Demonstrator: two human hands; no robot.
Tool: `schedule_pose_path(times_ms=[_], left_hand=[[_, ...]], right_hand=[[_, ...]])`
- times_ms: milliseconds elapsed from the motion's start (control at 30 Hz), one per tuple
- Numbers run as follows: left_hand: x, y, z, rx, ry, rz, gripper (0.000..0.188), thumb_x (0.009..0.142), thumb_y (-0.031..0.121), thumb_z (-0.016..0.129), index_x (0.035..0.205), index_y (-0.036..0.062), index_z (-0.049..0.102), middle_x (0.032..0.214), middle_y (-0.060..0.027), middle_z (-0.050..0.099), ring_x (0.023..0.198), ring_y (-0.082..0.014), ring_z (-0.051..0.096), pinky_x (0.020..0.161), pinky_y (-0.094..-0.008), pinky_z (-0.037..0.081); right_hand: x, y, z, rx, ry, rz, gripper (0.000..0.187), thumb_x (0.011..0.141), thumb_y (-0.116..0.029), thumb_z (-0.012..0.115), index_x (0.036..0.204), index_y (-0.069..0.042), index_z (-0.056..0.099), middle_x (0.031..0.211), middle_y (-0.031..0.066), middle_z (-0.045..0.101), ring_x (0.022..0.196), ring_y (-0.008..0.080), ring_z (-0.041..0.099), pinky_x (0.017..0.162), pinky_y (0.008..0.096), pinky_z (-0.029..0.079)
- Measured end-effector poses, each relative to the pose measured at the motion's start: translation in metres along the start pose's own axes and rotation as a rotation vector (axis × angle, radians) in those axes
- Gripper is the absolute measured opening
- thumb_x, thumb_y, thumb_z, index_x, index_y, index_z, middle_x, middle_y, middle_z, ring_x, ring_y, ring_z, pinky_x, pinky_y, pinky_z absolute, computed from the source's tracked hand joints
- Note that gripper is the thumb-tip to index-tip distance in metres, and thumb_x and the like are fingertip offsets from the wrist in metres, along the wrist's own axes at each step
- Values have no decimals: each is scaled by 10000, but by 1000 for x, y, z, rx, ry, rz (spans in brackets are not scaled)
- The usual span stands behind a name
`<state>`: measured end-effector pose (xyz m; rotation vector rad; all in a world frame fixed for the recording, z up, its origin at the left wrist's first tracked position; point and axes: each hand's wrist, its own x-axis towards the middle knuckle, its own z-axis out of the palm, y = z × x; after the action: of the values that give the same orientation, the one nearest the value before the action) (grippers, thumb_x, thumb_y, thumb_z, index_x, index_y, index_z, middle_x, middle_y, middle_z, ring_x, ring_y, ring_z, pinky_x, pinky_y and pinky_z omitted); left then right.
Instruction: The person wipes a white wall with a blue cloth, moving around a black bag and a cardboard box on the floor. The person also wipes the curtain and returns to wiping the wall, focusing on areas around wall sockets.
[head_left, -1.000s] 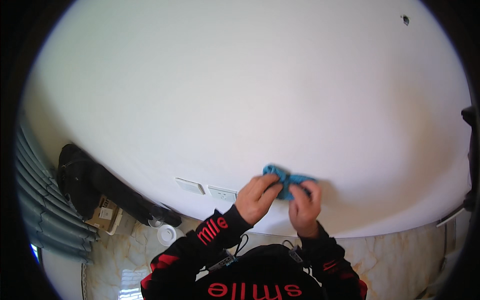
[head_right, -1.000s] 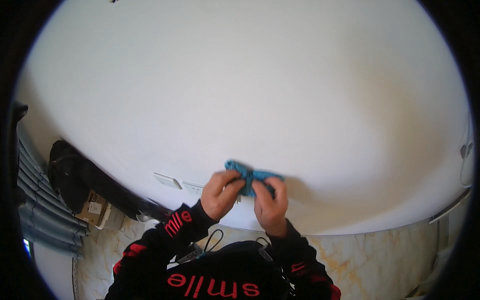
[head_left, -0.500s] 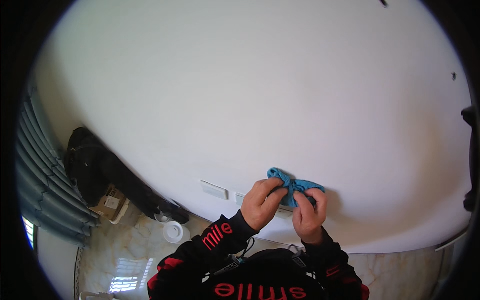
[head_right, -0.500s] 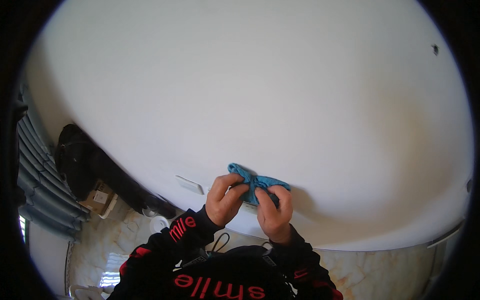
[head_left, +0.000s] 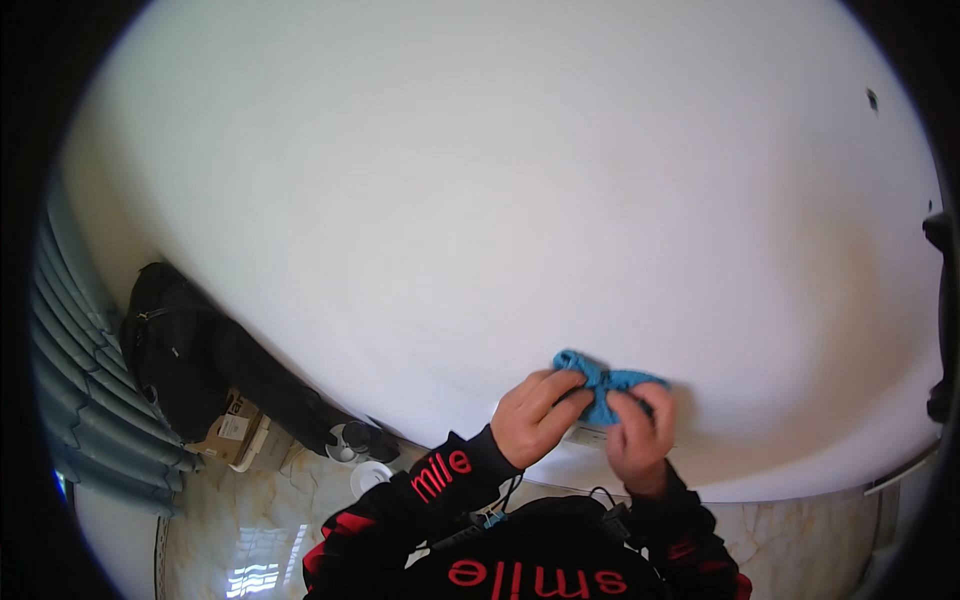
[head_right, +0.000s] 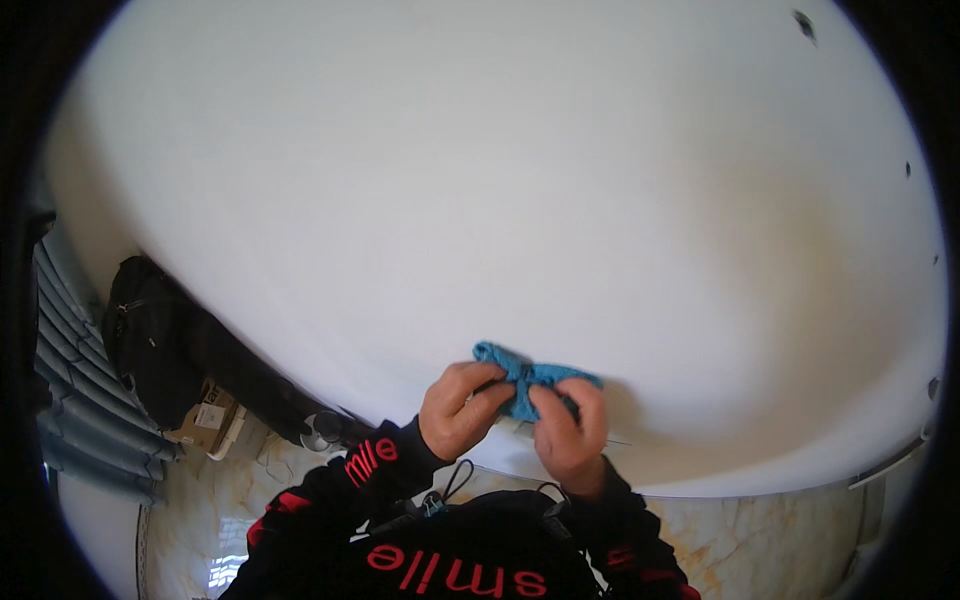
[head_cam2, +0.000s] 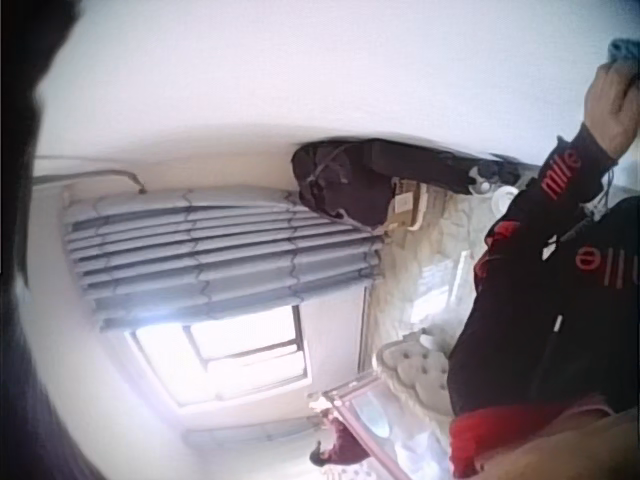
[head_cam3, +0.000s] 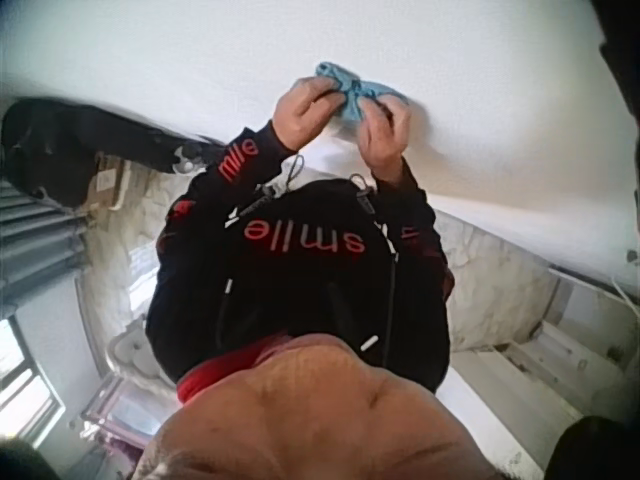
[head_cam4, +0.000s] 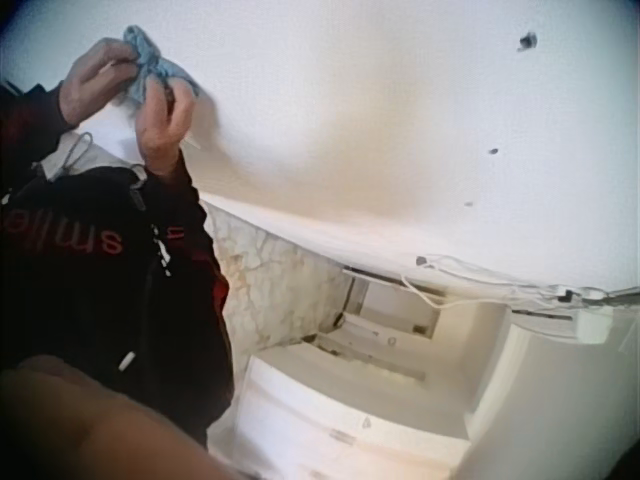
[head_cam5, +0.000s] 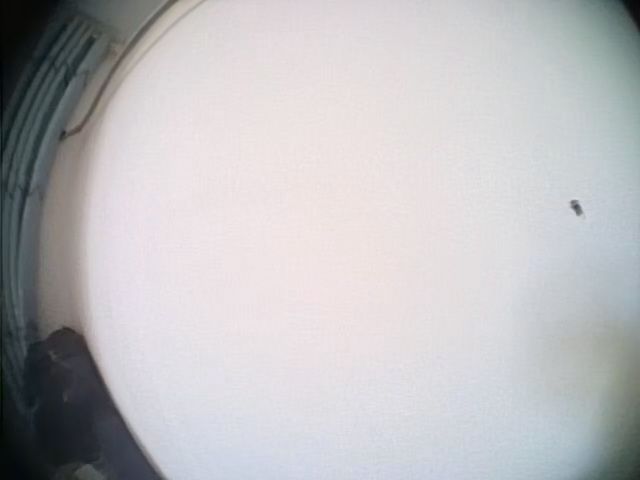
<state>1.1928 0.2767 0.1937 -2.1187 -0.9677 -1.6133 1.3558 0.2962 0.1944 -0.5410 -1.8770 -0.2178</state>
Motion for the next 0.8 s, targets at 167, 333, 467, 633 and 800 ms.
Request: schedule_pose_path(times_ms=[167,333,467,633,800], left_hand=[[62,-45,-43,57,201,-8,376,655,-22,668,1029,4,644,1122,-161,587,917,-313,595,746,-350,503],[21,-41,-69,63,203,-28,373,610,-48,683,979,11,669,1068,-154,613,915,-319,607,770,-365,516],[-1,-51,-92,61,53,2,357,629,-44,674,981,16,664,1088,-141,602,898,-308,609,768,-364,527],[42,-69,-92,58,301,-158,444,605,-125,614,1028,7,640,1081,-168,591,948,-332,583,777,-369,499],[-6,-43,-85,187,247,-147,394,609,-127,619,973,17,656,1073,-165,602,947,-327,595,797,-369,506]], right_hand=[[83,-4,12,-94,171,14,407,690,102,575,1066,-18,677,1083,168,532,918,307,578,792,356,499],[54,-49,63,-35,160,32,351,720,74,590,1045,-19,686,1055,178,532,921,311,575,800,377,498],[46,-64,83,80,66,4,339,694,79,607,1006,-17,700,1034,175,533,897,307,578,773,367,505],[95,-40,75,-13,179,-65,472,700,123,603,1142,-31,664,1108,165,532,943,295,578,803,361,498],[52,-71,92,181,86,-22,388,718,44,677,1094,-51,689,1088,169,532,954,317,574,823,397,499]])
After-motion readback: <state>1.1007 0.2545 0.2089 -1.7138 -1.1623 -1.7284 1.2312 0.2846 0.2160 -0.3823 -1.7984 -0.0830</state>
